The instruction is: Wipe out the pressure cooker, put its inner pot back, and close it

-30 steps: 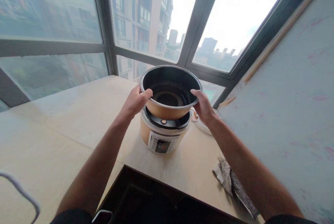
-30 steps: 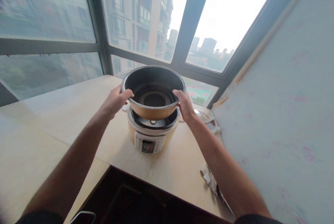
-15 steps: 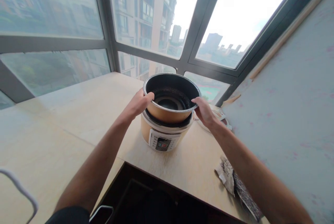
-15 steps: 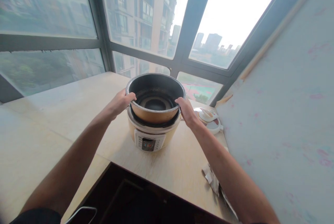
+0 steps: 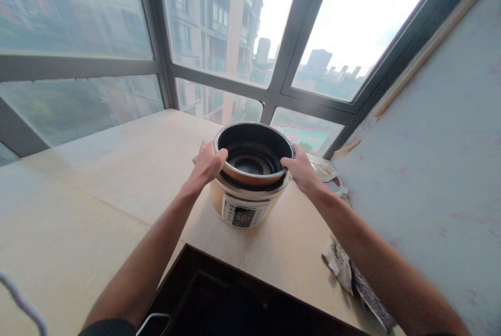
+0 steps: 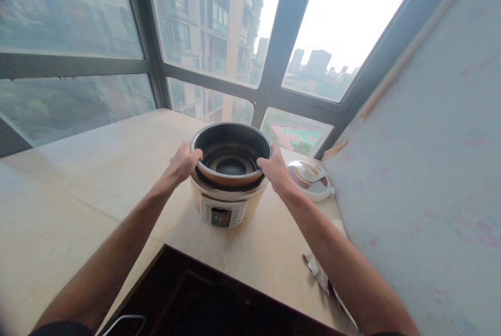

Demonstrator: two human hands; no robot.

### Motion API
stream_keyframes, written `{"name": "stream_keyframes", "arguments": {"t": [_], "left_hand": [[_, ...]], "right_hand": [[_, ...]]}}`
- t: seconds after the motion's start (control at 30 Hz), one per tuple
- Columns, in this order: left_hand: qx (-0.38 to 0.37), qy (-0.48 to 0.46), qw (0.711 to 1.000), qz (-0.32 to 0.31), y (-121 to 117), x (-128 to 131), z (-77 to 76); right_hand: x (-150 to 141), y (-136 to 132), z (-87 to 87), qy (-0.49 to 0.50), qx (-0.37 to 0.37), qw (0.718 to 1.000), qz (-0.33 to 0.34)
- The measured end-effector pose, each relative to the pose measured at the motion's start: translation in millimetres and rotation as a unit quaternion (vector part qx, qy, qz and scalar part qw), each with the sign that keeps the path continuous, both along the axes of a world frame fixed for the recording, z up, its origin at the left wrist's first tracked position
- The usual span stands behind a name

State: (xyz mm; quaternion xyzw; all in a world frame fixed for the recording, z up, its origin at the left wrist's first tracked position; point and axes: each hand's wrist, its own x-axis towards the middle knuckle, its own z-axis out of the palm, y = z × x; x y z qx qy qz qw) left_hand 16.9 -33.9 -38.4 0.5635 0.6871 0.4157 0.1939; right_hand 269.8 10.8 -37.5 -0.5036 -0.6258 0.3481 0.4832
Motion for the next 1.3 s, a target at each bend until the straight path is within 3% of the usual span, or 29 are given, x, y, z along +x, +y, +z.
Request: {"name": "stream_keyframes", "arguments": {"t": [0.17, 0.33, 0.53, 0.83, 1.03, 1.2, 1.3], "left_hand": [[-0.057, 0.028, 0.998, 0.019, 2.4, 3.1, -9.0], [-0.047, 0.032, 0.998, 0.029, 5.0, 3.4, -24.9], [-0.052, 0.068, 0.995, 0.046, 5.9, 6.5, -33.7], [0.076, 0.077, 0.994, 0.034, 17.6, 0.5, -60.6], [0.084, 0.017, 0.995, 0.047, 19.1, 1.4, -66.0], [0.119, 0.006, 0.992, 0.044, 19.9, -1.9, -73.0], [0.141, 0.009, 0.989, 0.032, 21.2, -6.6, -78.3]], "right_hand": [[2.0, 2.0, -2.0, -0.034, -0.026, 0.999, -0.001], [4.9, -0.7, -5.0, -0.080, -0.024, 0.997, 0.002], [6.2, -5.1, -13.9, -0.151, -0.054, 0.987, -0.016], [4.2, -0.7, -26.2, -0.147, -0.047, 0.988, -0.023], [7.4, 11.8, -45.2, -0.150, 0.055, 0.986, -0.048], [18.1, 18.9, -56.4, -0.108, 0.039, 0.993, -0.026], [30.4, 22.3, -55.1, -0.078, 0.090, 0.991, -0.055]]}}
